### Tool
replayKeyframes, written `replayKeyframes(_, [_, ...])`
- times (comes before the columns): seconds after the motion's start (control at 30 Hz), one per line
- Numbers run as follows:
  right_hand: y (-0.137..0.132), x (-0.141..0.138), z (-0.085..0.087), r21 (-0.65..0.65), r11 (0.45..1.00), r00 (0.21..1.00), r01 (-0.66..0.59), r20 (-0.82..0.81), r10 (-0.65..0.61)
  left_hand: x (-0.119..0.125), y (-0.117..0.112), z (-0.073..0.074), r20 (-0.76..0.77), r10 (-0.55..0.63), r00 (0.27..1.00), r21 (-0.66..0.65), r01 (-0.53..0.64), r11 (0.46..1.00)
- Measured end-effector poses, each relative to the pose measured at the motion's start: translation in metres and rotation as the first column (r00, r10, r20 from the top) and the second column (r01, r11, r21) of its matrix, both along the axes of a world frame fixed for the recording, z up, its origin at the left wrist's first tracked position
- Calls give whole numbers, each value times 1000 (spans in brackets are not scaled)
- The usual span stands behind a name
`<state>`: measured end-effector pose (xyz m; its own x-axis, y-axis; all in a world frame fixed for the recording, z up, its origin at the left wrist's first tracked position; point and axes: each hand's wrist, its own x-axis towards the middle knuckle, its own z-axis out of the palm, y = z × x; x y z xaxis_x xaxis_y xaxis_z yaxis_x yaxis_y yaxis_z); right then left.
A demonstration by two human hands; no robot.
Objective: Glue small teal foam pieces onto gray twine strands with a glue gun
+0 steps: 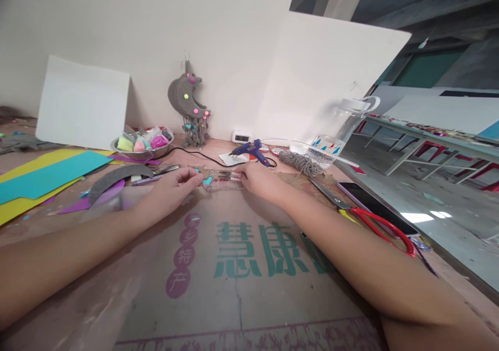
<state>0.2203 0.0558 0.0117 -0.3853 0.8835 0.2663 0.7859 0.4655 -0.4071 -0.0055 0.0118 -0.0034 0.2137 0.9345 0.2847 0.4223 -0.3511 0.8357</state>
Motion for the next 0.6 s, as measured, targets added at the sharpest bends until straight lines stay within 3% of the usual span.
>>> replayKeyframes(0.07, [8,5,2,53,997,997,48,49,-51,0,0,0,-11,-2,1000,-6,2,1000])
replayKeyframes(0.2, [15,9,11,82,987,950,136,-295,-106,-1,2,-2,-18,0,1000,-16,0,1000])
replayKeyframes(0.33, [-2,-4,15,-126,992,778,-18,-624,-65,-1,2,-2,0,-1,1000,-25,1,1000])
replayKeyframes(0.43, [-17,-15,14,-192,970,693,-152,-720,-34,-2,2,-2,3,-6,1000,-21,6,1000])
replayKeyframes(0.5, [-20,-15,15,-194,966,698,-168,-715,-23,-2,4,-3,6,-3,1000,-25,4,1000])
replayKeyframes(0.6, [-14,-8,19,-104,992,777,-74,-630,-8,-2,6,-4,29,17,999,-28,-17,999])
